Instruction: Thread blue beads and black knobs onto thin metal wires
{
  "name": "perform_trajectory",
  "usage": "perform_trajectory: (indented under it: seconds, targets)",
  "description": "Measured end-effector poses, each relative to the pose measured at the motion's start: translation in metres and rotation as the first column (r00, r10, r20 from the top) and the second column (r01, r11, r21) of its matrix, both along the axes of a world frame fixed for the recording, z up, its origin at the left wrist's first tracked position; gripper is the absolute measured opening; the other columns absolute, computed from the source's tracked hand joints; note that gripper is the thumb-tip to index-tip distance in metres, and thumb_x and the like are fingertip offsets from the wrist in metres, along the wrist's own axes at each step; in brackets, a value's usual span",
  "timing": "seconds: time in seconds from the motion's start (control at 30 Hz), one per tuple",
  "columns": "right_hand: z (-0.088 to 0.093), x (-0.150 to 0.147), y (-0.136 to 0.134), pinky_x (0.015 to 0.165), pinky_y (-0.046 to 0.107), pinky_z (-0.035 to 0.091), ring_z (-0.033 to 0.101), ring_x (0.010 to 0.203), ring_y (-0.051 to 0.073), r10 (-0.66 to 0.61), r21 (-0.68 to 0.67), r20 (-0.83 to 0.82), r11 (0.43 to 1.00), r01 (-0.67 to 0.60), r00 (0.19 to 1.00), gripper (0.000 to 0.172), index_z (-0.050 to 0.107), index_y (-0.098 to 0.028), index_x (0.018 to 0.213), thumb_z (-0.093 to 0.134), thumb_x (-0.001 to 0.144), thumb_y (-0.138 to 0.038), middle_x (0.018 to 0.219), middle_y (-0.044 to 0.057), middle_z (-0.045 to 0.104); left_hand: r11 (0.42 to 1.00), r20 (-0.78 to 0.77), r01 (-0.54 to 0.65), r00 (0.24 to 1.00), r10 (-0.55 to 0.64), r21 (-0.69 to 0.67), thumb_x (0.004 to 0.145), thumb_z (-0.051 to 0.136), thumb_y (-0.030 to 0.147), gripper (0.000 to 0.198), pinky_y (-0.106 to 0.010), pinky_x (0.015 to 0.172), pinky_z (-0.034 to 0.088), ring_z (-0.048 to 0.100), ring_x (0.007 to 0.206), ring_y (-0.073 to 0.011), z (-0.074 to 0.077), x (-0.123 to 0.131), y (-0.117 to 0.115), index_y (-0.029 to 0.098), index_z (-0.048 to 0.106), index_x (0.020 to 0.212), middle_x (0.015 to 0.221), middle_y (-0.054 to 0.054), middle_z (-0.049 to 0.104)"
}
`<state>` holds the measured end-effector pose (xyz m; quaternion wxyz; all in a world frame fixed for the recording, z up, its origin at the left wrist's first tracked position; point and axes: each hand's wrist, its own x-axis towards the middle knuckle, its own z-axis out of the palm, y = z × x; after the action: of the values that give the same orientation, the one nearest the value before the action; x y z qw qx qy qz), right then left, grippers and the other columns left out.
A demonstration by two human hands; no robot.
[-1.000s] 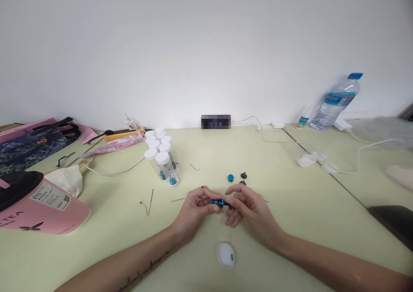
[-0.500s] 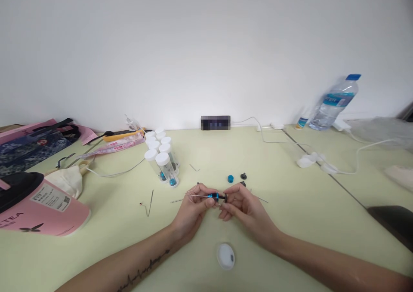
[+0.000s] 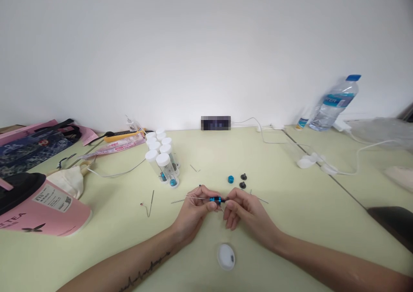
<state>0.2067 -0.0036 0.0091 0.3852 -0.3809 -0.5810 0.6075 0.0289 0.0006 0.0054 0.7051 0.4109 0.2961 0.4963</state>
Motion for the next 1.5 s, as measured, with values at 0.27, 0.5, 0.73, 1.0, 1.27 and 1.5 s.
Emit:
perform_trajectory:
  seconds: [0.27, 0.5, 0.73, 1.0, 1.27, 1.5]
  targets:
    - [-0.0008, -0.0005, 0.0001, 0.053, 0.024, 0.049, 0.061, 0.056, 0.012, 0.042, 0.015, -0.011, 0.999, -0.042, 0.999, 0.029, 0.053, -0.017, 0.093, 0.047, 0.093, -0.045, 0.068, 0.001, 0.062, 0.999, 0.061, -0.004, 0.998, 0.007, -0.044, 0.071, 0.075, 0.016, 0.015, -0.023, 0.074, 0.044, 0.059, 0.072, -0.0098, -0.0004, -0.0001, 0.0012, 0.014, 0.063, 0.08, 0.088, -0.005, 0.069]
    - [0.0001, -0.001, -0.0011, 0.065, 0.027, 0.049, 0.059, 0.068, 0.013, -0.129, 0.175, 0.014, 0.977, 0.125, 0.991, 0.023, 0.053, -0.023, 0.105, 0.063, 0.085, -0.03, 0.078, -0.001, 0.06, 0.995, 0.067, -0.043, 0.997, 0.05, -0.091, 0.073, 0.074, 0.016, 0.015, -0.021, 0.075, 0.045, 0.059, 0.072, -0.0086, -0.003, -0.0022, 0.0025, 0.014, 0.064, 0.084, 0.085, -0.004, 0.069]
    - [0.0, 0.0006, -0.001, 0.058, 0.025, 0.047, 0.058, 0.061, 0.013, -0.101, 0.126, 0.013, 0.987, 0.098, 0.995, 0.016, 0.055, -0.019, 0.09, 0.057, 0.09, -0.034, 0.065, -0.001, 0.062, 0.998, 0.04, -0.006, 0.999, 0.008, -0.064, 0.07, 0.076, 0.016, 0.016, -0.025, 0.076, 0.046, 0.061, 0.075, -0.0117, -0.0024, -0.0006, 0.0013, 0.014, 0.064, 0.081, 0.09, -0.006, 0.07]
    - [-0.0014, 0.0012, 0.0007, 0.05, 0.022, 0.042, 0.053, 0.052, 0.01, -0.047, 0.055, 0.012, 0.997, 0.046, 0.999, 0.031, 0.051, -0.017, 0.076, 0.051, 0.092, -0.044, 0.062, -0.001, 0.058, 0.999, 0.021, 0.026, 0.999, -0.025, -0.039, 0.071, 0.074, 0.011, 0.014, -0.025, 0.075, 0.045, 0.06, 0.072, -0.0108, -0.0008, -0.0008, 0.0005, 0.014, 0.064, 0.08, 0.086, -0.004, 0.068]
    - [-0.0034, 0.002, -0.0003, 0.042, 0.019, 0.032, 0.047, 0.042, 0.008, -0.031, 0.06, 0.09, 0.998, 0.026, 0.995, 0.041, 0.047, -0.018, 0.067, 0.044, 0.094, -0.049, 0.052, -0.003, 0.054, 0.998, 0.026, 0.057, 0.998, -0.057, -0.029, 0.071, 0.073, 0.01, 0.014, -0.024, 0.073, 0.045, 0.061, 0.071, -0.0112, -0.0022, -0.0011, 0.0004, 0.014, 0.064, 0.081, 0.086, -0.004, 0.069]
    - [-0.0076, 0.0008, 0.0008, 0.042, 0.019, 0.033, 0.049, 0.043, 0.008, -0.066, 0.058, 0.016, 0.996, 0.065, 0.998, 0.042, 0.055, -0.016, 0.083, 0.032, 0.097, -0.049, 0.057, -0.001, 0.056, 0.999, 0.066, 0.021, 0.998, -0.019, -0.028, 0.074, 0.071, 0.01, 0.012, -0.023, 0.075, 0.045, 0.06, 0.072, -0.0098, -0.005, -0.0018, 0.0012, 0.013, 0.064, 0.083, 0.089, -0.006, 0.069]
